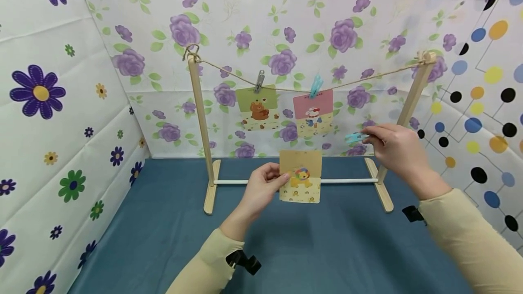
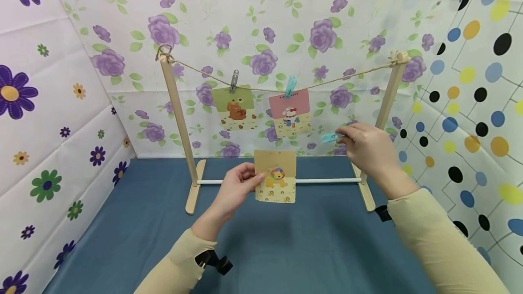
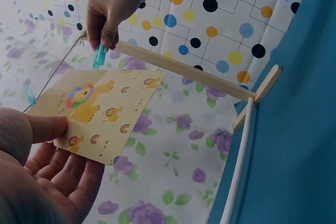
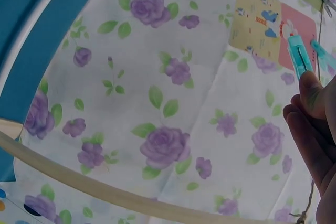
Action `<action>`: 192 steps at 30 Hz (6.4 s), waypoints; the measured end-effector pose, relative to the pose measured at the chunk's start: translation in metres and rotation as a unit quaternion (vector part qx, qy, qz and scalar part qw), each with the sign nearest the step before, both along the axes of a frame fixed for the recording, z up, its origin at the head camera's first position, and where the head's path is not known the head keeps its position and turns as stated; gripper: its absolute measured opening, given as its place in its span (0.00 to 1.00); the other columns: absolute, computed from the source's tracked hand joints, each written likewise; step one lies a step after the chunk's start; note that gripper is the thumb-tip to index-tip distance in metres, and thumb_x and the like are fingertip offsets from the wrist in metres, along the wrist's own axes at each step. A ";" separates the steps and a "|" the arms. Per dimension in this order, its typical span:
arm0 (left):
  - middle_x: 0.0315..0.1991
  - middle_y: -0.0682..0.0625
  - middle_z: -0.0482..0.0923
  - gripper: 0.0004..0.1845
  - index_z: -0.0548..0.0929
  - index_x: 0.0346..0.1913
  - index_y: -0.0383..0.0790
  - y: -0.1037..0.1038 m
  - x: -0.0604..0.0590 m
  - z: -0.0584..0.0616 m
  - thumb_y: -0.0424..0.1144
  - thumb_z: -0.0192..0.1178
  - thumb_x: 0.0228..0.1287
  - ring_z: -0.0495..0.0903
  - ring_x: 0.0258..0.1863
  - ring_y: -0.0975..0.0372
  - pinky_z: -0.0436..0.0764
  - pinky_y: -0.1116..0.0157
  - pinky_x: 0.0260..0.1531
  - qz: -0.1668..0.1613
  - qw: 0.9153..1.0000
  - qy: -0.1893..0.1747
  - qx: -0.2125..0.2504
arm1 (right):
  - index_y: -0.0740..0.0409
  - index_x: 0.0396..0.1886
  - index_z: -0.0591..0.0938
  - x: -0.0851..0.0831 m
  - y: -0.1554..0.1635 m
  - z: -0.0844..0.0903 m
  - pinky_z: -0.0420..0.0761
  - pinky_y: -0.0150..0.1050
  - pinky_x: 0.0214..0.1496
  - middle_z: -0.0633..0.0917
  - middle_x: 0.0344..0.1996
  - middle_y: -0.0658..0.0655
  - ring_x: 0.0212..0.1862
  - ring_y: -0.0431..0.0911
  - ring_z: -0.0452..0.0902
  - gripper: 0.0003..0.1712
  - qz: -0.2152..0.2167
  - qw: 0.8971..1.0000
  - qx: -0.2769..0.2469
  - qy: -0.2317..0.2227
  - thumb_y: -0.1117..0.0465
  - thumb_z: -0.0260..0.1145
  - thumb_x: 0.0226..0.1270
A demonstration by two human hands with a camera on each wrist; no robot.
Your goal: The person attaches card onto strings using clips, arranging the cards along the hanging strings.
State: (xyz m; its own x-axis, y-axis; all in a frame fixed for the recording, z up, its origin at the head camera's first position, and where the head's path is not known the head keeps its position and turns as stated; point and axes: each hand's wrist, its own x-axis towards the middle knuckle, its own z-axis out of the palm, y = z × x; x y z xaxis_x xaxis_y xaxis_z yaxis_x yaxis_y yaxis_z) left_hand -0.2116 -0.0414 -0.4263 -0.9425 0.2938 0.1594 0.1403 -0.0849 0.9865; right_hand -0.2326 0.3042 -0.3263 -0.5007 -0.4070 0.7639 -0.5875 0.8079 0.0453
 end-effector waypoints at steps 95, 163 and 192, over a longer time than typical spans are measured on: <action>0.37 0.58 0.85 0.07 0.87 0.50 0.43 0.167 -0.052 0.095 0.39 0.71 0.74 0.83 0.37 0.68 0.83 0.68 0.36 0.097 0.995 0.027 -0.022 | 0.69 0.57 0.87 -0.025 0.038 0.156 0.82 0.65 0.53 0.88 0.51 0.71 0.51 0.68 0.84 0.16 -0.161 0.981 0.054 -0.094 0.70 0.59 0.79; 0.36 0.59 0.84 0.07 0.87 0.50 0.46 0.180 -0.066 0.091 0.43 0.70 0.75 0.82 0.32 0.69 0.81 0.69 0.31 0.124 0.986 0.065 -0.089 | 0.65 0.51 0.91 -0.035 0.020 0.164 0.85 0.62 0.45 0.90 0.41 0.66 0.41 0.62 0.84 0.14 -0.180 0.953 0.171 -0.173 0.76 0.67 0.70; 0.40 0.59 0.84 0.11 0.87 0.53 0.47 0.182 -0.067 0.088 0.46 0.69 0.76 0.82 0.35 0.69 0.81 0.68 0.34 0.128 0.980 0.079 -0.128 | 0.68 0.51 0.91 -0.037 0.024 0.166 0.82 0.65 0.53 0.90 0.46 0.69 0.46 0.65 0.85 0.11 -0.145 0.940 0.217 -0.222 0.70 0.72 0.71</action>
State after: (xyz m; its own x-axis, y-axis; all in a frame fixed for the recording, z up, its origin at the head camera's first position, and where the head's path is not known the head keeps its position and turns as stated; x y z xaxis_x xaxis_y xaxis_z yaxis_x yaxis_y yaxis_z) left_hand -0.2781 0.1408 -0.3381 -0.9598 0.1007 0.2621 0.2784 0.2204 0.9348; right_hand -0.2695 0.3285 -0.1606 -0.8683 -0.4298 0.2474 -0.3850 0.8987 0.2101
